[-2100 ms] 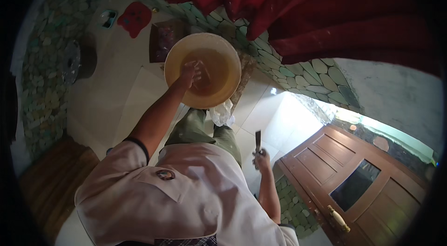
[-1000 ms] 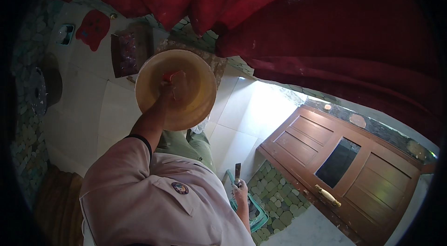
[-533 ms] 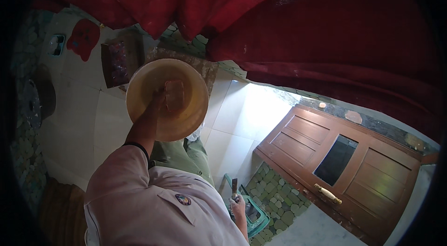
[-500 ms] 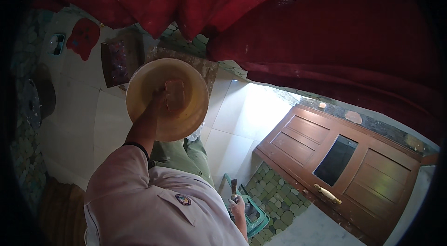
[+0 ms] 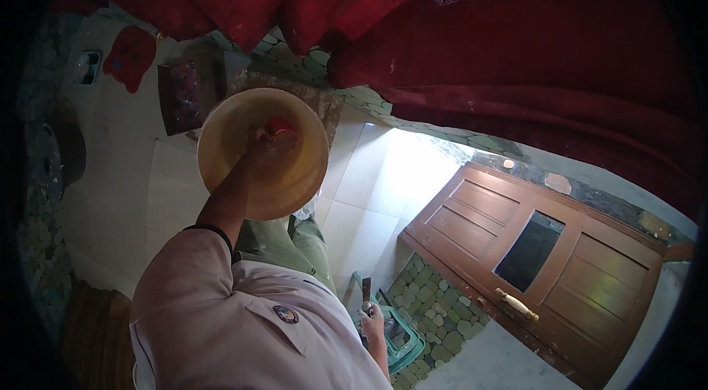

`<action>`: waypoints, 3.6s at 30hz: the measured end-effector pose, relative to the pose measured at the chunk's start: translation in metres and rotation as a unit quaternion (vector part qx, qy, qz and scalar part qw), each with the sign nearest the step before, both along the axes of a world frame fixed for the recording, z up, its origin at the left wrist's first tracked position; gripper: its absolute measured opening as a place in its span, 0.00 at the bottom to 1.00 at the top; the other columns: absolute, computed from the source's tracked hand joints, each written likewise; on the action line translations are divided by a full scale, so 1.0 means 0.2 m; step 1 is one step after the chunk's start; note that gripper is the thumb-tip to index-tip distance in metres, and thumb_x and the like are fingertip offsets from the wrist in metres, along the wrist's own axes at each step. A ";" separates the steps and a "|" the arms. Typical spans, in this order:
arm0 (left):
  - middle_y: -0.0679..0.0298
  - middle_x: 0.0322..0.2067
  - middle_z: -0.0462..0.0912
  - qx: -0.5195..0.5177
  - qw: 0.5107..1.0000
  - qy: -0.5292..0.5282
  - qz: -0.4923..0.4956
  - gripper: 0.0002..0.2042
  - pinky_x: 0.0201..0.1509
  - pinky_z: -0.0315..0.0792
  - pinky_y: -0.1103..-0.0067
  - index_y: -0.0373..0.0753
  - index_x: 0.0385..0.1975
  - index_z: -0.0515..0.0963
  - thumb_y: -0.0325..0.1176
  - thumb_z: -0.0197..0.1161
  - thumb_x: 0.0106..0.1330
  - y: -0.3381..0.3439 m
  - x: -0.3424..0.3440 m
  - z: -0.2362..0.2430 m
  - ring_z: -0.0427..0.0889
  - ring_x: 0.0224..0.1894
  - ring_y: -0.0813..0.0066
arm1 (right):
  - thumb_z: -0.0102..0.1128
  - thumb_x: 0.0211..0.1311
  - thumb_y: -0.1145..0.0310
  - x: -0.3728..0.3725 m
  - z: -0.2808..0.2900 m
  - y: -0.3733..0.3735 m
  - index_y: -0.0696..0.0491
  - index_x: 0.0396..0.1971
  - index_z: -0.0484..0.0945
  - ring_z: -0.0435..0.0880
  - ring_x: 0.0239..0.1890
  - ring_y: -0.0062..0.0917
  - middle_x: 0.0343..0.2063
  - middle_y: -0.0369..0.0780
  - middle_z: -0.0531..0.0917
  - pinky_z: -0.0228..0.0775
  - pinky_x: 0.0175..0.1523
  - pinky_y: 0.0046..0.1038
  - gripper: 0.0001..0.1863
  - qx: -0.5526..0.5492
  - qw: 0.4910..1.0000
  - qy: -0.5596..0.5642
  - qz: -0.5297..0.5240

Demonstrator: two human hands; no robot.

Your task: The person is mixing red paint or paste in a plastic container using a paintbrush, occasionally dipping it into a larger yellow bucket.

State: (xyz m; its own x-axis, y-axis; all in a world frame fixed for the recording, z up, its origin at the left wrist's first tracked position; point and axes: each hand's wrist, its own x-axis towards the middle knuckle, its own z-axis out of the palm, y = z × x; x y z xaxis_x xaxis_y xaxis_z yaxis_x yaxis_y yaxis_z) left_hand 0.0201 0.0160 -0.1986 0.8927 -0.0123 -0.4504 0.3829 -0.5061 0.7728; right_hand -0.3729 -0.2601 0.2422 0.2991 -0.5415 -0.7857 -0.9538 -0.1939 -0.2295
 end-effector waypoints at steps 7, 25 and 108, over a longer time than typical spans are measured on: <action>0.54 0.49 0.74 -0.081 0.989 0.121 -0.023 0.43 0.53 0.70 0.69 0.36 0.56 0.63 0.39 0.77 0.36 -0.08 0.08 0.19 0.74 0.52 0.61 | 0.63 0.53 0.72 -0.10 -0.03 0.03 0.54 0.43 0.74 0.72 0.17 0.16 0.22 0.34 0.76 0.62 0.20 0.21 0.16 -0.031 0.998 -0.045 0.040; 0.51 0.61 0.61 -0.061 0.959 0.271 -0.053 0.54 0.66 0.59 0.65 0.36 0.65 0.49 0.51 0.75 0.40 -0.10 0.04 0.20 0.62 0.63 0.55 | 0.65 0.51 0.73 -0.23 -0.12 0.00 0.56 0.42 0.74 0.73 0.25 0.17 0.25 0.34 0.76 0.67 0.30 0.22 0.17 -0.008 1.000 -0.014 0.011; 0.60 0.60 0.67 -0.666 0.682 0.192 0.234 0.24 0.65 0.60 0.57 0.43 0.61 0.63 0.50 0.42 0.70 0.16 -0.10 1.91 0.67 0.60 0.58 | 0.57 0.62 0.70 1.56 0.67 0.36 0.52 0.37 0.67 0.75 0.32 0.24 0.28 0.39 0.74 0.71 0.35 0.29 0.09 0.263 0.620 -0.724 -0.145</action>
